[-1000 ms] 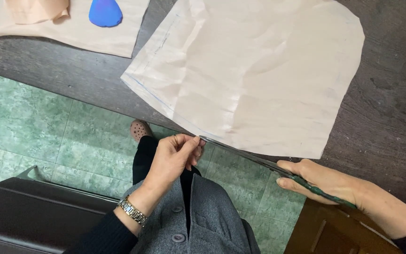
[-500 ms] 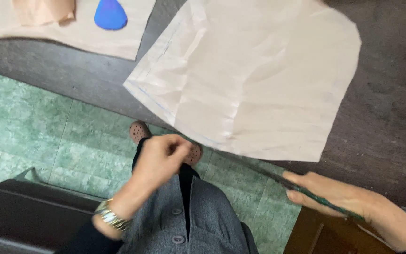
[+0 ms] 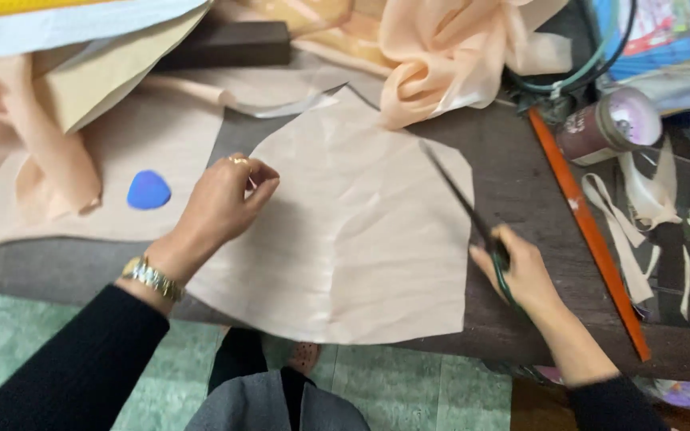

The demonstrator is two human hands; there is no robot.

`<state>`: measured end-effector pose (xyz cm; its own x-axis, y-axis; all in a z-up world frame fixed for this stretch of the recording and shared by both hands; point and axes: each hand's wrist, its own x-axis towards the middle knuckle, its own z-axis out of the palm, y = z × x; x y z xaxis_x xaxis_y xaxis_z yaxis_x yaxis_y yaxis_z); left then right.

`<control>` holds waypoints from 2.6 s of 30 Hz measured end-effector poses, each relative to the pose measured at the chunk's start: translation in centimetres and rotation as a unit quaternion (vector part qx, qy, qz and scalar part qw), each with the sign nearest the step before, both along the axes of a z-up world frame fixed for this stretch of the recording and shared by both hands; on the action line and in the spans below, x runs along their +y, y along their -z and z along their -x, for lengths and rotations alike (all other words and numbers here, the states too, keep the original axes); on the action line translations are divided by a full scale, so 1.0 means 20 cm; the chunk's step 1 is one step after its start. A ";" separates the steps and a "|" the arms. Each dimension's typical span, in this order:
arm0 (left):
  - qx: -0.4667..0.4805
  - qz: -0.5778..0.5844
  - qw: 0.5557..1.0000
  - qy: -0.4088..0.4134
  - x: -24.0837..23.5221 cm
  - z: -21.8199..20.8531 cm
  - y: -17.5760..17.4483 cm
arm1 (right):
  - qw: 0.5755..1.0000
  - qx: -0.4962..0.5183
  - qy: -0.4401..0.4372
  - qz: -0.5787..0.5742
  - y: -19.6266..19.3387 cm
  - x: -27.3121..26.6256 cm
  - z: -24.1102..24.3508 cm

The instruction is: The person marks fabric with a ruler and tailor's chalk according to a pattern and then cuts the fabric using scissors.

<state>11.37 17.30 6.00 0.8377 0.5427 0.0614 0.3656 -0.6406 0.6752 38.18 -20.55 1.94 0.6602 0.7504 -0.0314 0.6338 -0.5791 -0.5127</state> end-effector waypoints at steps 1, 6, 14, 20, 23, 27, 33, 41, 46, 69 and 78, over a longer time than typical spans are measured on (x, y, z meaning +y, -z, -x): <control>-0.002 -0.001 1.000 0.006 0.04 -0.07 0.01 | 1.000 -0.002 0.006 -0.001 -0.03 0.07 -0.03; 0.009 -0.034 0.997 0.069 0.28 -0.41 0.08 | 0.974 0.050 0.211 -0.071 0.05 0.32 -0.29; 0.010 -0.009 0.989 0.149 0.50 -0.92 0.28 | 0.949 0.075 0.293 -0.086 0.10 0.51 -0.39; 0.058 -0.020 0.987 0.150 0.54 -1.13 0.40 | 0.937 0.093 0.325 -0.084 0.10 0.59 -0.39; 0.100 -0.044 0.983 0.147 0.51 -1.16 0.37 | 0.935 0.090 0.337 -0.065 0.08 0.62 -0.37; 0.169 -0.070 0.971 0.151 0.50 -1.19 0.33 | 0.940 0.080 0.329 -0.049 0.10 0.64 -0.36; 0.146 -0.074 0.975 0.148 0.49 -1.23 0.37 | 0.937 0.099 0.329 -0.062 0.05 0.68 -0.38; 0.136 -0.035 0.983 0.122 0.51 -1.35 0.37 | 0.938 0.092 0.334 0.002 -0.03 0.73 -0.49; -0.085 -0.127 0.978 0.140 0.40 -1.31 0.19 | 0.932 0.101 0.347 0.000 -0.13 0.65 -0.45; -0.123 -0.066 0.988 0.061 0.05 -0.61 -0.02 | 0.906 0.310 -0.160 0.241 -0.19 -0.03 -0.09; 0.053 0.147 0.960 -0.234 -0.42 0.32 -0.09 | 0.765 0.422 -0.251 0.416 -0.33 0.08 0.21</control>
<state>4.87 8.85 7.74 0.4909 0.8421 -0.2233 0.6429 -0.1772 0.7451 34.07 -19.04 8.59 -0.2245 0.3909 -0.8926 0.5299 -0.7198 -0.4485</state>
